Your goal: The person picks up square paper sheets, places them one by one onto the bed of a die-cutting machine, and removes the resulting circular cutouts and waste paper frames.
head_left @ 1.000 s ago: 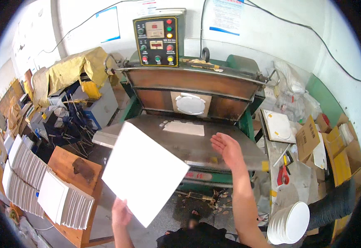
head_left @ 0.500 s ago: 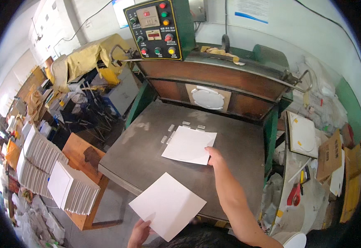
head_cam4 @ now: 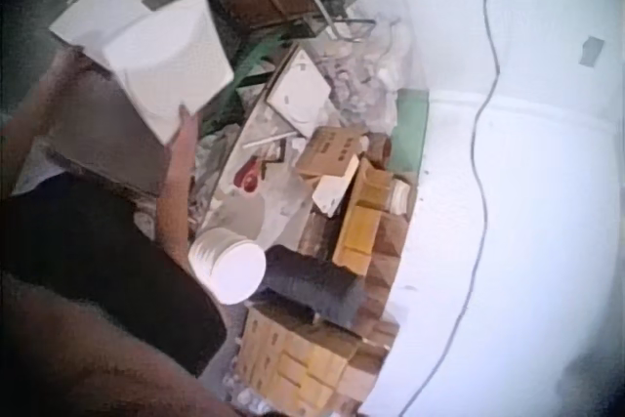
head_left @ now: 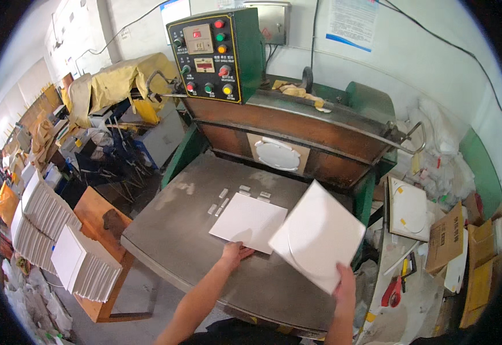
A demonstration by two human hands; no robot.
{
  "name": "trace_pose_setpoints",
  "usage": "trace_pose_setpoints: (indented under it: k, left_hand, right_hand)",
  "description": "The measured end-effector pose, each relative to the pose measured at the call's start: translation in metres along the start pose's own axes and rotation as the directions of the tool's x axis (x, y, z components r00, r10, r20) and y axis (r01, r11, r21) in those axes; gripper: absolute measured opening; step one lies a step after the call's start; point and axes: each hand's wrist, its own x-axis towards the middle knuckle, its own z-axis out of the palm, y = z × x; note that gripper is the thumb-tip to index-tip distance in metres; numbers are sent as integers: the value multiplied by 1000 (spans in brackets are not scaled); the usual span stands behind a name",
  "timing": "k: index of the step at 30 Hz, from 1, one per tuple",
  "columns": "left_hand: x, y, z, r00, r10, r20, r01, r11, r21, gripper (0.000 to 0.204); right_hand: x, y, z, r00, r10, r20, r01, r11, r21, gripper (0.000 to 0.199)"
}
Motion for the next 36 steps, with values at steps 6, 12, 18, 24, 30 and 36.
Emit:
trace_pose_setpoints:
  k: [6, 12, 18, 24, 30, 36]
  left_hand:
    - [-5, 3, -24, 996, 58, 67, -74, 963, 260, 30]
    - [6, -22, 60, 609, 538, 583, -590, -184, 786, 57]
    - [62, -35, 113, 783, 233, 576, -365, -578, 730, 59]
    - [59, -42, 90, 662, 241, 710, -546, -493, 677, 55]
    - [-115, -21, 94, 462, -533, 709, -252, 687, 681, 56]
    - [-228, -81, 64, 249, -721, 646, -396, 533, 748, 42]
  right_hand:
    - [-125, 22, -76, 947, -78, -312, 60, 996, -66, 41]
    - [-196, 9, -16, 847, -278, -454, -41, 816, -577, 44]
    - [-248, 30, -4, 802, -247, -544, 85, 948, -306, 53]
    - [-279, 75, 10, 766, -294, -572, 182, 952, -246, 39]
    - [-321, 106, -11, 737, -243, -631, 312, 950, -2, 39]
    - [-365, 145, -54, 725, -156, -671, 281, 956, 81, 30]
